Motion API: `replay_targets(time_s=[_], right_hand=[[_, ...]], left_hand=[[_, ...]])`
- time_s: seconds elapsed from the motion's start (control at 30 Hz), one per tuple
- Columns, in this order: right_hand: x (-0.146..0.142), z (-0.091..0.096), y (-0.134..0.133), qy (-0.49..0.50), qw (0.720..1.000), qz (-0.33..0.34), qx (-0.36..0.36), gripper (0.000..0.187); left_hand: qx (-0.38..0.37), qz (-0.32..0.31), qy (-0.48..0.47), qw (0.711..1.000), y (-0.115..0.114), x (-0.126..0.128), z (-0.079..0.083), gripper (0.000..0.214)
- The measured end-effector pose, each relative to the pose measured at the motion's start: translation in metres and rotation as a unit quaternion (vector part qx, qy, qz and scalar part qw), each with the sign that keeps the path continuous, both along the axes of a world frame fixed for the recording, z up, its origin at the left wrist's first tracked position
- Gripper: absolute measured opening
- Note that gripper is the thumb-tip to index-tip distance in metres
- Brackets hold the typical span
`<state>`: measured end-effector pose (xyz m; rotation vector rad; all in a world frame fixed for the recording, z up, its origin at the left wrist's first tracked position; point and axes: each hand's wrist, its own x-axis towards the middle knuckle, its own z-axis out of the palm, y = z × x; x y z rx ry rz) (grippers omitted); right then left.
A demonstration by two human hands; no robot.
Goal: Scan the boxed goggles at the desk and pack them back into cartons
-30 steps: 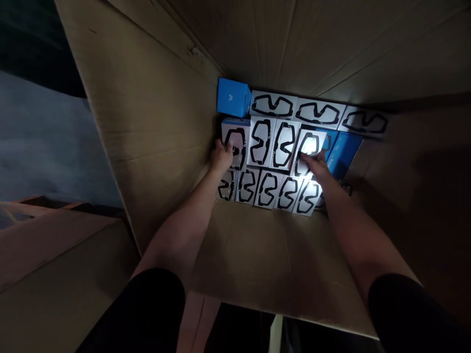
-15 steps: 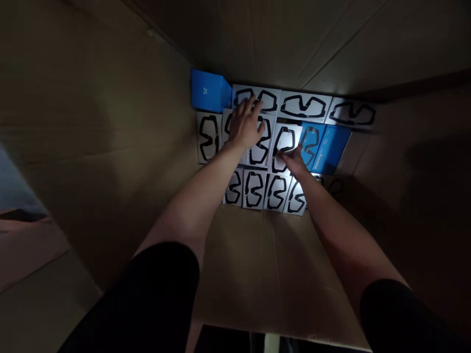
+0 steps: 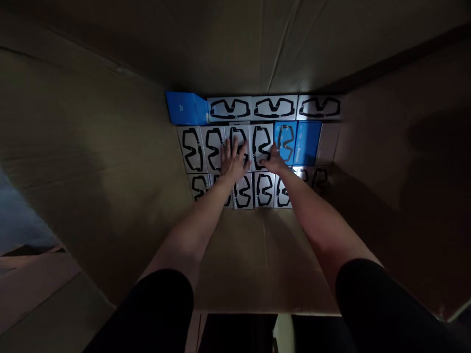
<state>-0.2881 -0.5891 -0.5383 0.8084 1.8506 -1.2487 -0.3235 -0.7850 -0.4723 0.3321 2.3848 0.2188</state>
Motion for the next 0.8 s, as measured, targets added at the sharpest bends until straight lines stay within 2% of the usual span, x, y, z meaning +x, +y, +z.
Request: replay_targets(time_s=[0.1, 0.2, 0.27, 0.37, 0.5, 0.57, 0.6, 0.67, 0.7, 0.73, 0.8], right_hand=[[0.002, 0.018, 0.007, -0.021, 1.0, 0.015, 0.0, 0.11], [0.017, 0.04, 0.005, 0.002, 1.0, 0.027, 0.008, 0.103], [0.032, 0.054, 0.003, 0.013, 0.996, 0.078, 0.028, 0.094], [0.053, 0.062, 0.003, 0.013, 0.985, 0.161, 0.054, 0.078], [0.062, 0.051, 0.008, 0.009, 0.976, 0.213, 0.041, 0.068], [0.063, 0.047, 0.011, 0.003, 0.972, 0.234, 0.018, 0.065], [0.064, 0.049, 0.013, 0.0, 0.971, 0.239, 0.005, 0.064], [0.071, 0.069, 0.022, 0.002, 0.972, 0.235, -0.013, 0.066], [0.075, 0.089, 0.03, 0.008, 0.973, 0.231, -0.019, 0.068], [0.08, 0.115, 0.041, 0.016, 0.974, 0.225, -0.021, 0.07], [0.09, 0.188, 0.073, 0.037, 0.978, 0.207, -0.018, 0.069]], left_hand=[[-0.012, -0.04, -0.076, 0.996, 0.016, 0.062, 0.025, 0.077], [0.002, -0.081, -0.101, 0.992, 0.039, 0.094, 0.041, 0.074], [-0.011, -0.086, -0.116, 0.989, 0.057, 0.094, 0.042, 0.075], [-0.071, -0.068, -0.158, 0.983, 0.08, 0.082, 0.032, 0.078], [-0.117, -0.06, -0.145, 0.981, 0.094, 0.074, 0.009, 0.083], [-0.116, -0.063, -0.135, 0.982, 0.092, 0.079, 0.006, 0.086], [-0.117, -0.066, -0.142, 0.981, 0.089, 0.083, 0.011, 0.086], [-0.128, -0.07, -0.17, 0.975, 0.083, 0.091, 0.035, 0.086], [-0.132, -0.068, -0.176, 0.973, 0.082, 0.093, 0.056, 0.086], [-0.132, -0.066, -0.172, 0.974, 0.084, 0.093, 0.081, 0.085], [-0.093, -0.066, -0.113, 0.987, 0.103, 0.079, 0.143, 0.083]])
